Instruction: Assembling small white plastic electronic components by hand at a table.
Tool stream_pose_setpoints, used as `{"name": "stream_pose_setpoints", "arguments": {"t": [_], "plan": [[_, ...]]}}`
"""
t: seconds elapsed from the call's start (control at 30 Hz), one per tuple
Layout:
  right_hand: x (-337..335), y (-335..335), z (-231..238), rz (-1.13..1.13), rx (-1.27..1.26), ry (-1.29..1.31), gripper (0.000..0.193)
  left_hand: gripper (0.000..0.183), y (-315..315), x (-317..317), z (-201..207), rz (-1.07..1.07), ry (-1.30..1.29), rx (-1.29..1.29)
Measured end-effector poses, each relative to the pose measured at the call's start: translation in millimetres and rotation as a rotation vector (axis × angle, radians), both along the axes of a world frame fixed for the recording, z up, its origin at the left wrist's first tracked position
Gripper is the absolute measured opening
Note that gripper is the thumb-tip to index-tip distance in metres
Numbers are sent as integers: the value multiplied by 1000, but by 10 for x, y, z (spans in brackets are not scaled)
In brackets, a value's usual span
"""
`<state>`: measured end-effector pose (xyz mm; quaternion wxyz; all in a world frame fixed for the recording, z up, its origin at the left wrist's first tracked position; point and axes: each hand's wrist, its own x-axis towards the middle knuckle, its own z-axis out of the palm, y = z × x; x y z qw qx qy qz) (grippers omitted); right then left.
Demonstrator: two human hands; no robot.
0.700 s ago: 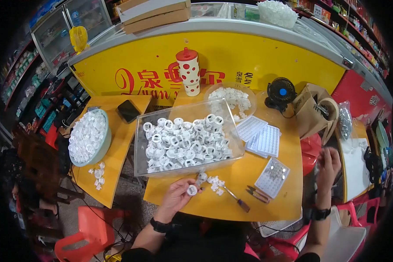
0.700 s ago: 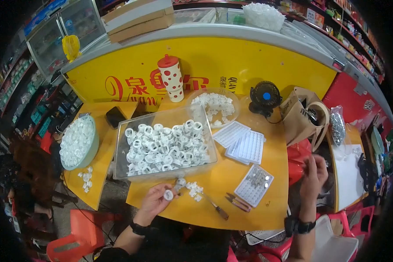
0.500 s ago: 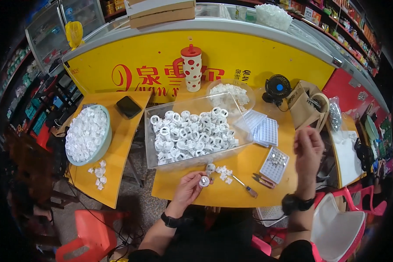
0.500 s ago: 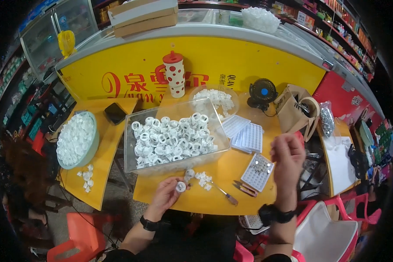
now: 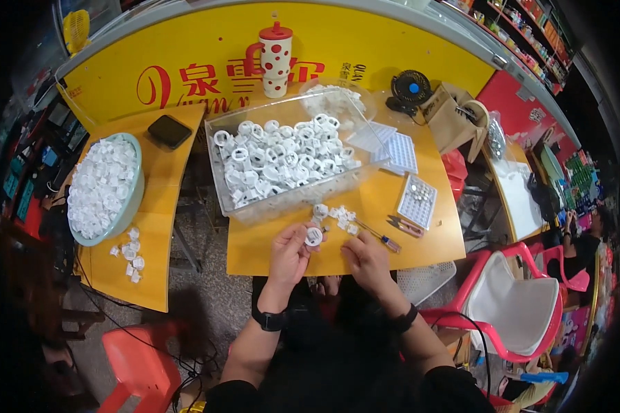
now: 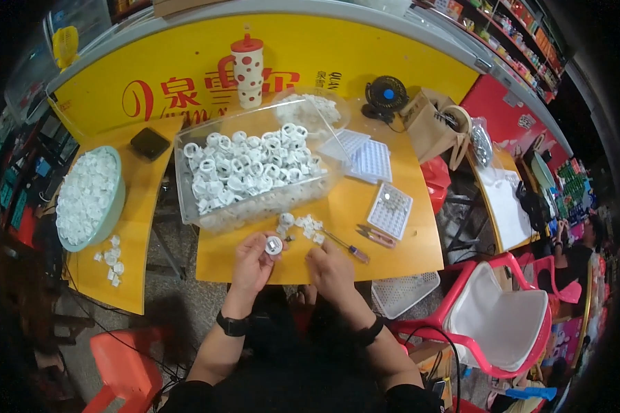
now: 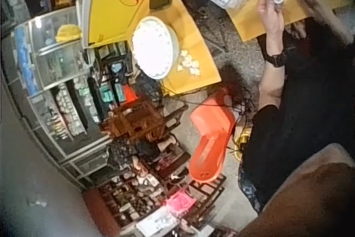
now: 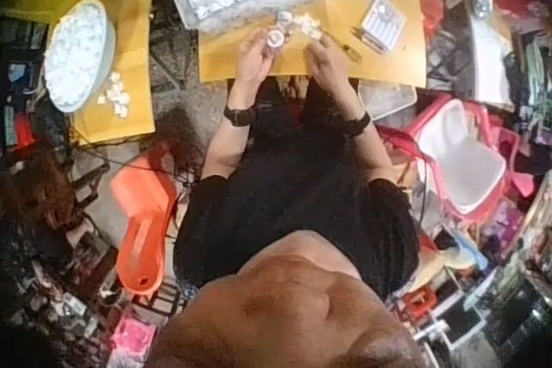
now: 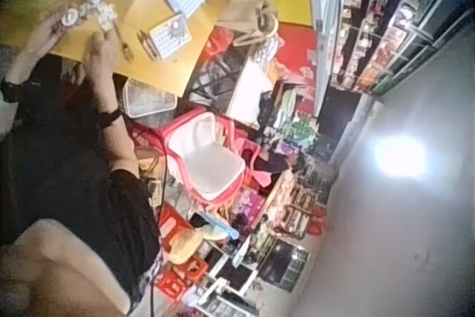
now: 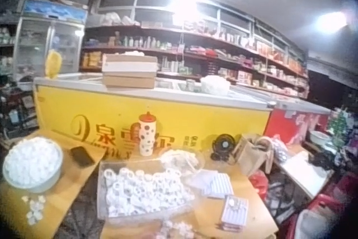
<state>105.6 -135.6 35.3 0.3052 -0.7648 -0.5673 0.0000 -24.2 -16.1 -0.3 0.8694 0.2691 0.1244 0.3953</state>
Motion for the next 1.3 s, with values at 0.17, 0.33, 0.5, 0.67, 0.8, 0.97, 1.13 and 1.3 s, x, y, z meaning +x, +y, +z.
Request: {"name": "stream_pose_setpoints", "arguments": {"t": [0.17,0.33,0.5,0.67,0.8,0.97,1.13,1.3], "plan": [[134,-161,-118,-92,152,212,8,20,-158,-34,122,-64,121,37],[140,-410,-221,-153,227,277,9,21,-355,-104,141,-57,185,22],[-64,-300,-54,-70,157,90,9,22,-474,-143,100,-49,153,-43],[-31,-187,-68,-68,92,7,9,27,-400,-206,81,-76,111,-67],[-17,-166,-86,-62,73,-23,6,27,-385,-225,73,-76,81,-71],[-19,-182,-154,-70,203,149,4,29,-387,-222,97,-131,87,-57],[-129,-303,-36,-78,223,948,3,29,-389,-233,72,-171,54,-46],[-251,-349,182,-38,213,1047,4,27,-416,-218,49,-171,57,-37]]}}
